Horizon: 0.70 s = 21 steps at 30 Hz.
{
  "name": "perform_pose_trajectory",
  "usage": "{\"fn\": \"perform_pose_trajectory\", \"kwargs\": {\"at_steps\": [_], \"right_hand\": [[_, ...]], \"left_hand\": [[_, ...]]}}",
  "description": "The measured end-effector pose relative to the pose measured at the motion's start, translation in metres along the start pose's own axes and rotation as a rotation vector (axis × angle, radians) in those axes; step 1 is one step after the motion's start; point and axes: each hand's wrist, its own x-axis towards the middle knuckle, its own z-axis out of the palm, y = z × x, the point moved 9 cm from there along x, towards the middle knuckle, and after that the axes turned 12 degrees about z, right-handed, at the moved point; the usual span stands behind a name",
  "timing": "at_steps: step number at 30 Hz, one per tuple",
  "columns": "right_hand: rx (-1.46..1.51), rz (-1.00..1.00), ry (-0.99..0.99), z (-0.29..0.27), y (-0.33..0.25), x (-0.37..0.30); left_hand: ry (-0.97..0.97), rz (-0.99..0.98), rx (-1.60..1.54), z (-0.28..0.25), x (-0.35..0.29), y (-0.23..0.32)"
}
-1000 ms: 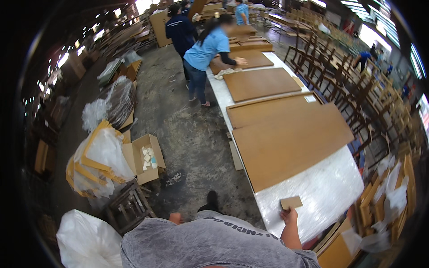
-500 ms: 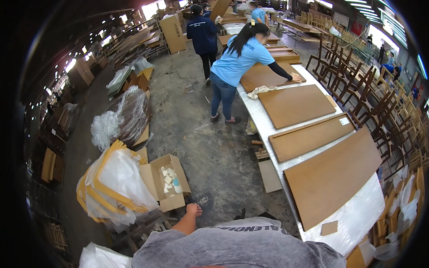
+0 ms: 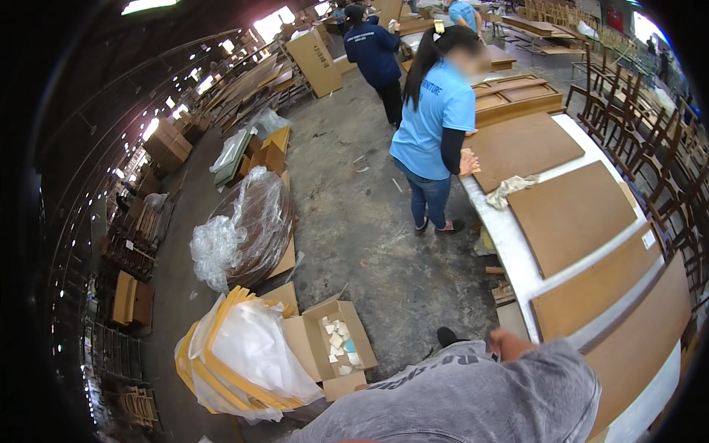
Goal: The person picks up a wooden panel, places it on a workbench, and sands its surface with a sanding block. They wipe the panel with a cloth and continue sanding multiple panels one at a time.
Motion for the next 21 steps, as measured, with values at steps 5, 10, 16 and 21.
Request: {"fn": "perform_pose_trajectory", "kwargs": {"at_steps": [5,10,16,21], "right_hand": [[-0.073,-0.227,0.226,-0.251,-0.226,0.038],[0.605,-0.286,0.220,-0.400,-0.439,0.070],[0.643,-0.307,0.132,-0.443,-0.606,0.133],[0.599,-0.169,-0.072,-0.460,-0.679,0.188]], "left_hand": [[0.239,-0.095,-0.063,-0.078,0.020,0.033],[0.339,-0.121,-0.147,-0.103,0.107,0.103],[0.208,-0.001,-0.185,-0.104,0.256,0.261],[0.164,-0.034,-0.097,-0.155,0.357,0.381]]}}
